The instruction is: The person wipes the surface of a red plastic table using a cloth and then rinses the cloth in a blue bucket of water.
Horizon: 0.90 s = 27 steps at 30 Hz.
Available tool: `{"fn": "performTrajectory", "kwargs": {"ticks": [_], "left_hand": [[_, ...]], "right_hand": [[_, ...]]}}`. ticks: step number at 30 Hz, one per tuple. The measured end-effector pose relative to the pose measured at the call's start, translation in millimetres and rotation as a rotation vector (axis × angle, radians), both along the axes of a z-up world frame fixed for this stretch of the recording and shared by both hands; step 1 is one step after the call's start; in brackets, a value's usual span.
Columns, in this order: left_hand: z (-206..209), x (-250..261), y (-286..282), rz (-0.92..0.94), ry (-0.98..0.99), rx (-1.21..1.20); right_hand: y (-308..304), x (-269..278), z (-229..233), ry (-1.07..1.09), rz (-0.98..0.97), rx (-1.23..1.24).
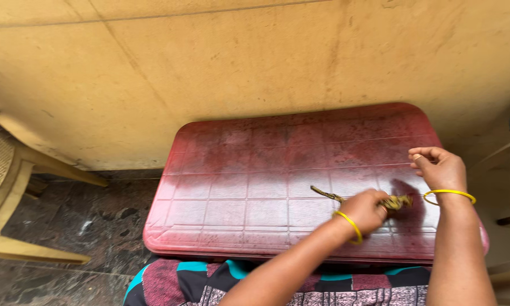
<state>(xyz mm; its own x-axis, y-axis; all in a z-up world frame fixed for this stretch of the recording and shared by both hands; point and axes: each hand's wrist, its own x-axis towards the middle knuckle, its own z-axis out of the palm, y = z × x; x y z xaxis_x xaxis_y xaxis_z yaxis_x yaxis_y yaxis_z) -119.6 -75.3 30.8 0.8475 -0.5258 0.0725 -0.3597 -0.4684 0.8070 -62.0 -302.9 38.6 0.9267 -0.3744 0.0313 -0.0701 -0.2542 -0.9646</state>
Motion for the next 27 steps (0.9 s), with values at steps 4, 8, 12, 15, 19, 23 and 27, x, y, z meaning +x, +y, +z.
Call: {"fn": "performTrajectory", "kwargs": {"ticks": [4, 8, 12, 15, 19, 23, 27], "left_hand": [[-2.8, 50.7, 58.4, 0.026, 0.262, -0.377], [-3.2, 67.5, 212.1, 0.393, -0.256, 0.042], [-5.4, 44.2, 324.0, 0.578, -0.172, 0.089], [-12.7, 38.8, 345.6, 0.701, -0.076, 0.190], [-13.9, 52.9, 323.1, 0.570, -0.291, 0.228], [-11.7, 48.1, 303.0, 0.461, -0.279, 0.412], [-7.5, 45.5, 295.4, 0.345, -0.332, 0.480]], "right_hand": [[-2.3, -1.1, 0.0, 0.018, -0.022, -0.005], [5.6, 0.7, -2.4, 0.042, -0.005, -0.110], [42.0, 4.7, -0.8, -0.002, 0.099, -0.310], [101.5, 3.2, 8.0, -0.135, 0.259, -0.496], [189.7, -24.8, 26.1, -0.419, 0.623, -0.698], [235.1, -46.8, 38.8, -0.287, 0.822, -0.880], [229.0, -38.2, 29.8, -0.345, 0.734, -0.987]]}}
